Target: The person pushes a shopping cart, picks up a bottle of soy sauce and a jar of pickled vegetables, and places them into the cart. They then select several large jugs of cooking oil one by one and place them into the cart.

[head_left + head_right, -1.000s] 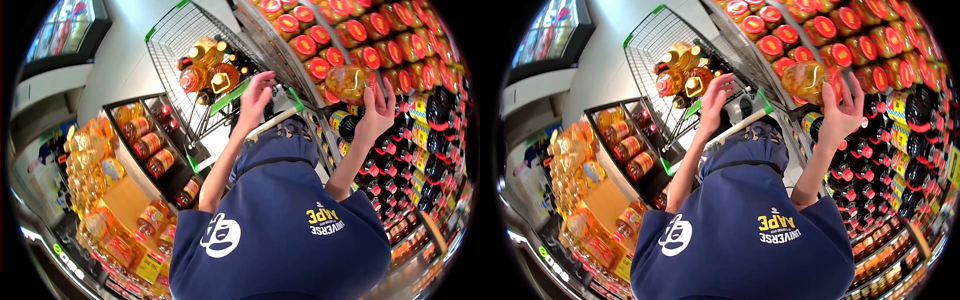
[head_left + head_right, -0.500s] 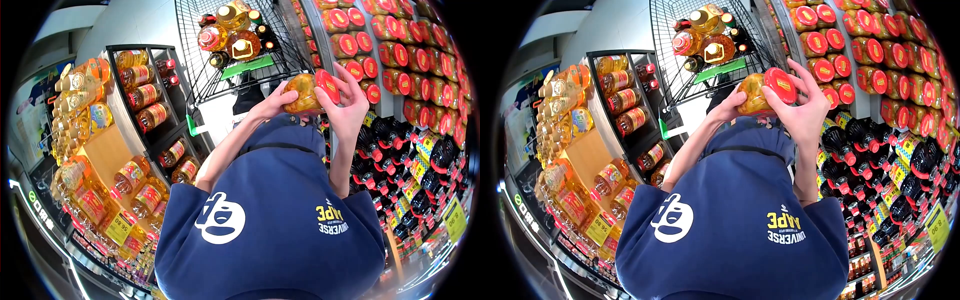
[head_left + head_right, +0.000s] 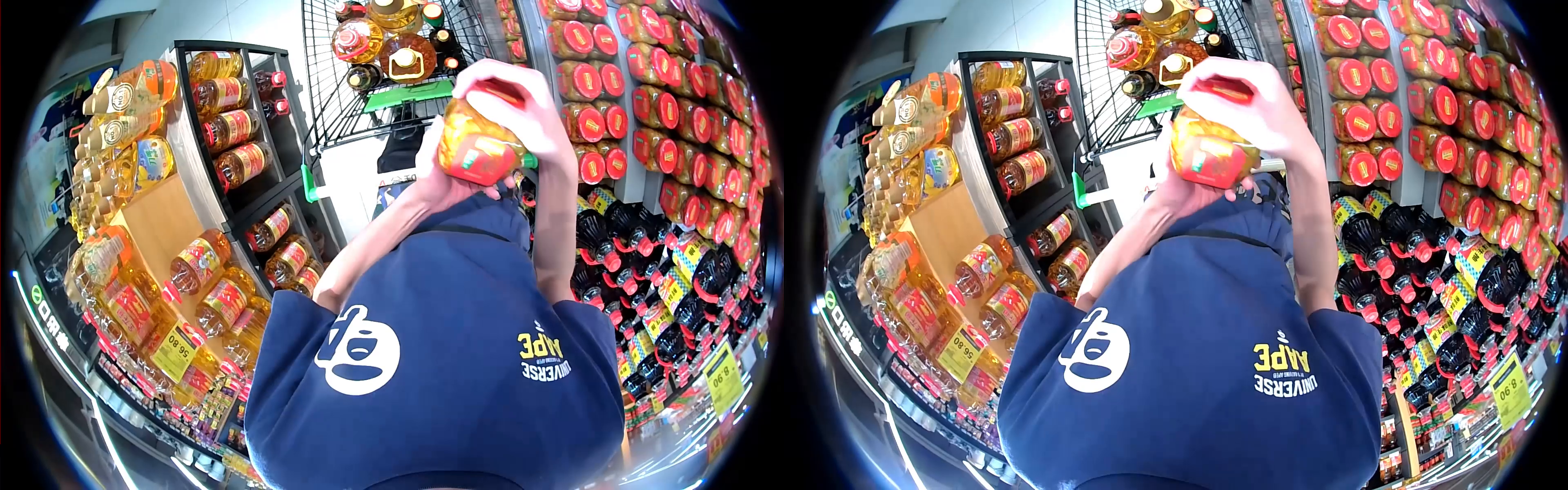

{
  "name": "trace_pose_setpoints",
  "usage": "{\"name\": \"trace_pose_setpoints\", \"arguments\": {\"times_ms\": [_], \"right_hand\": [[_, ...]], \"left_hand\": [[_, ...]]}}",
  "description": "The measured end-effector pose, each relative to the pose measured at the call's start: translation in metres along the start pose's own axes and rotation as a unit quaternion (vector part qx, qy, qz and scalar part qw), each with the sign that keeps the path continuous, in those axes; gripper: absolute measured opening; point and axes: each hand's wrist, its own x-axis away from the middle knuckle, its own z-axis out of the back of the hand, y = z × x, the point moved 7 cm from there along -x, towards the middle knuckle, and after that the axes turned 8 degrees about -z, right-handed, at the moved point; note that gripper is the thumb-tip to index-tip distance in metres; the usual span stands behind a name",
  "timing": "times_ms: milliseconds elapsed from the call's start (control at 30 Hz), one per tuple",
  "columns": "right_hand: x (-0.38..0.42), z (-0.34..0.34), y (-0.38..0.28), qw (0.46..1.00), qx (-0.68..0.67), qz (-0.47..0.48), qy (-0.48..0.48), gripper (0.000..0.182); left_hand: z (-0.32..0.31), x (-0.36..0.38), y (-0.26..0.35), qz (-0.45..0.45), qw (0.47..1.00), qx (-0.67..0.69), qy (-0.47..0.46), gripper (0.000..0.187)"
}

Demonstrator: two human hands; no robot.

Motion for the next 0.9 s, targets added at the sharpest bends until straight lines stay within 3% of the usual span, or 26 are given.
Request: {"name": "trace_pose_setpoints", "arguments": {"times_ms": [100, 200, 333, 900], "right_hand": [[-0.018, -0.009, 0.045, 0.987, -0.096, -0.127, -0.017, 0.017], [-0.026, -0.016, 0.077, 0.972, -0.155, -0.165, -0.060, 0.022], [-0.023, -0.022, 0.098, 0.955, -0.186, -0.226, -0.049, 0.023], [-0.006, -0.023, 0.136, 0.939, -0.226, -0.258, -0.034, 0.021]], "left_hand": [[0.005, 0.002, -0.004, -0.022, 0.993, 0.083, 0.081, 0.085], [0.009, 0.005, -0.002, -0.048, 0.989, 0.066, 0.126, 0.086], [0.016, 0.011, -0.004, -0.052, 0.979, 0.065, 0.184, 0.086], [0.034, 0.018, -0.021, -0.029, 0.965, 0.092, 0.244, 0.086]]}}
